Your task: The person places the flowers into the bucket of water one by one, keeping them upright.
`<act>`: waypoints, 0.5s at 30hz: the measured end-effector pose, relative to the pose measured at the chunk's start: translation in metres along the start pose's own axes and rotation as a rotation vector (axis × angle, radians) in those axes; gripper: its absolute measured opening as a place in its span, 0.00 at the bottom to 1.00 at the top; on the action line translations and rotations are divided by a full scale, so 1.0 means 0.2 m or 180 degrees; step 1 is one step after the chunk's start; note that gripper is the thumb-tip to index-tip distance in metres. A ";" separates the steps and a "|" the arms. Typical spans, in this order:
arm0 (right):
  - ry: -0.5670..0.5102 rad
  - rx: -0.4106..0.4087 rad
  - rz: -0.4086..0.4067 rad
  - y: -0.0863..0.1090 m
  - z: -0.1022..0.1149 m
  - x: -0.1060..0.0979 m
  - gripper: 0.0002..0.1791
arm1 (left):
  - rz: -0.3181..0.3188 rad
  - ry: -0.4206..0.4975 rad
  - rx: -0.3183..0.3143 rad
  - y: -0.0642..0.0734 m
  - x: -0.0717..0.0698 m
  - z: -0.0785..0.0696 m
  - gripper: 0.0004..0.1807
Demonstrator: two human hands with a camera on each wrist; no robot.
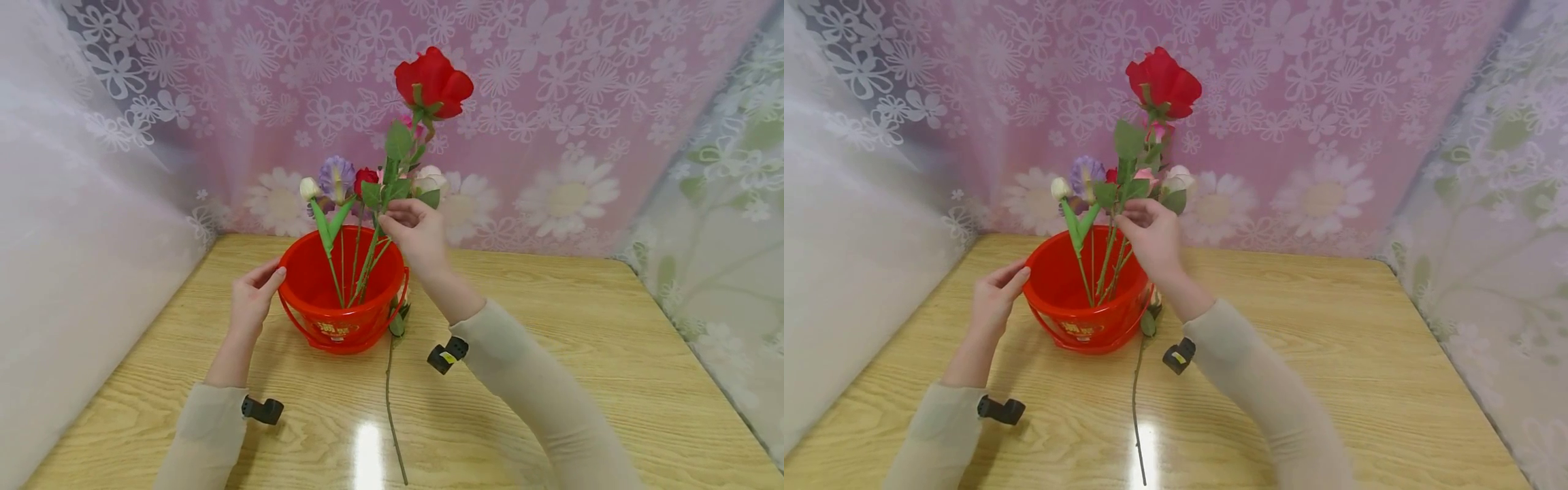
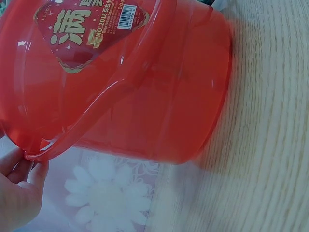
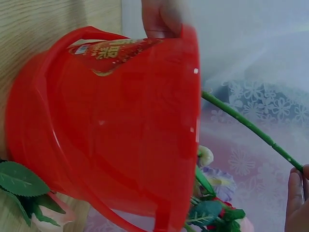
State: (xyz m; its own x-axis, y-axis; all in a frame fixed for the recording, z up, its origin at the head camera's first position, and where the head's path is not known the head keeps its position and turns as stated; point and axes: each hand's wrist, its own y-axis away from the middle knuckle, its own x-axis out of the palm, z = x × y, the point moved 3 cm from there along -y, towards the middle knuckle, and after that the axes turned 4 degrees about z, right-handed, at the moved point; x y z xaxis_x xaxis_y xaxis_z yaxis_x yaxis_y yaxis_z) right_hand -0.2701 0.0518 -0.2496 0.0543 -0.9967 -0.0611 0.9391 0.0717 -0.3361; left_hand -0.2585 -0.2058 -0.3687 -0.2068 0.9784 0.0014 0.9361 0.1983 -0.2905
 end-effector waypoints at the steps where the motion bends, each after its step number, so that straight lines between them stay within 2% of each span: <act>1: 0.0015 -0.0038 0.0015 0.00 -0.01 0.01 0.11 | -0.0003 -0.0012 -0.0020 0.00 0.00 0.00 0.21; 5: 0.0148 -0.0185 0.0065 0.00 -0.06 0.06 0.09 | -0.0024 -0.0061 -0.0061 0.00 0.00 0.00 0.21; 15: 0.0681 -0.0294 0.0302 0.07 -0.15 0.14 0.08 | 0.0033 -0.0071 -0.0135 0.00 0.00 0.00 0.22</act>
State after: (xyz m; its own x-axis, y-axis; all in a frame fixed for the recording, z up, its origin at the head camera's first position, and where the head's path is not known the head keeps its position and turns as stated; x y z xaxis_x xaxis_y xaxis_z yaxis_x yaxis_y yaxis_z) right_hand -0.2650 0.0256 -0.2855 0.0585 -0.9550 -0.2907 0.8977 0.1777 -0.4033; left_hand -0.2576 -0.2053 -0.3688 -0.2029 0.9789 -0.0229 0.9493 0.1910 -0.2496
